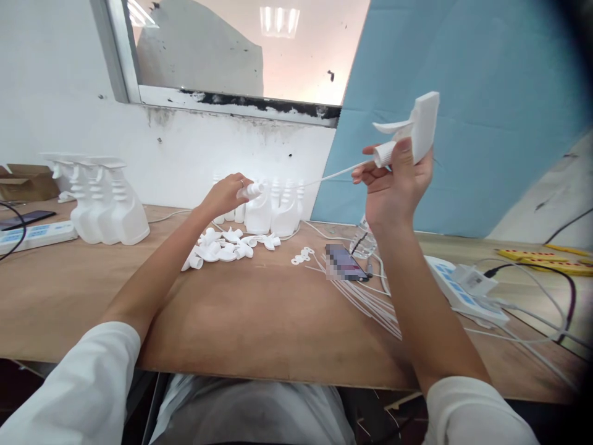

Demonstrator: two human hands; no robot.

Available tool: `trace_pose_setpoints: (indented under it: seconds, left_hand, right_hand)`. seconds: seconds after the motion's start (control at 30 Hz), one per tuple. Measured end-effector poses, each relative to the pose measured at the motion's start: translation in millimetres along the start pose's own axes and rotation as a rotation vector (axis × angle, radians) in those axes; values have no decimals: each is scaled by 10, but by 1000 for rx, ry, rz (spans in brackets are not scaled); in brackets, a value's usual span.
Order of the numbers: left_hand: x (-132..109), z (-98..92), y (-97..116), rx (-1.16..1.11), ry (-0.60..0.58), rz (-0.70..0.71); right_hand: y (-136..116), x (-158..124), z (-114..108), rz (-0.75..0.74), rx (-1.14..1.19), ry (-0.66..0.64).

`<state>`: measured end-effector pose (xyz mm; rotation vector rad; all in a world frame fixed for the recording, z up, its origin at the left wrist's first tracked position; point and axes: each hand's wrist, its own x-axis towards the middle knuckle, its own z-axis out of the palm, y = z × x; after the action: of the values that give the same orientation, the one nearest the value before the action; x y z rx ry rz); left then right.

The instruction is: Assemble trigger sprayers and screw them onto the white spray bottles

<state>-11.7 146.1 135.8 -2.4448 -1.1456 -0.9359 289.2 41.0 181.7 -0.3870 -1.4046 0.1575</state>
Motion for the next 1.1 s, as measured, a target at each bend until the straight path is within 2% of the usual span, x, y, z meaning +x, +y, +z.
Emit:
trace_pose_setpoints:
  seconds: [0.13, 0.23, 0.4, 0.47, 0.6, 0.73, 0.83, 0.9, 1.03, 1.1]
  left_hand:
    - [-21, -73, -8, 36, -20, 11]
    - [-35, -180, 65, 1, -68, 42]
    - [-60, -403, 355, -177, -274, 193]
    - [-71, -451, 509, -228, -318, 250]
    - [-98, -435, 787, -306, -344, 291]
    - [-136, -335, 931, -338, -384, 252]
    - [-153, -269, 958, -326, -393, 223]
    - [-148, -260, 932, -338, -424, 198]
    - [-108, -367, 768, -456, -512, 206]
    - [-97, -469, 675, -591, -434, 231]
  right_hand:
    - [20, -2, -7, -33, -14, 3]
    - [46, -32, 44, -13, 0, -36]
    - [41, -132, 236, 144, 127, -142]
    - [32, -182, 320, 183, 138, -203]
    - [0, -281, 433, 220, 53, -347]
    - [-49, -359, 476, 270, -9, -510]
    - [-82, -386, 487, 287, -54, -566]
    - [-91, -393, 491, 315, -74, -557]
    - [-30, -458, 548, 384, -32, -505]
    - [47, -544, 629, 446, 66, -471]
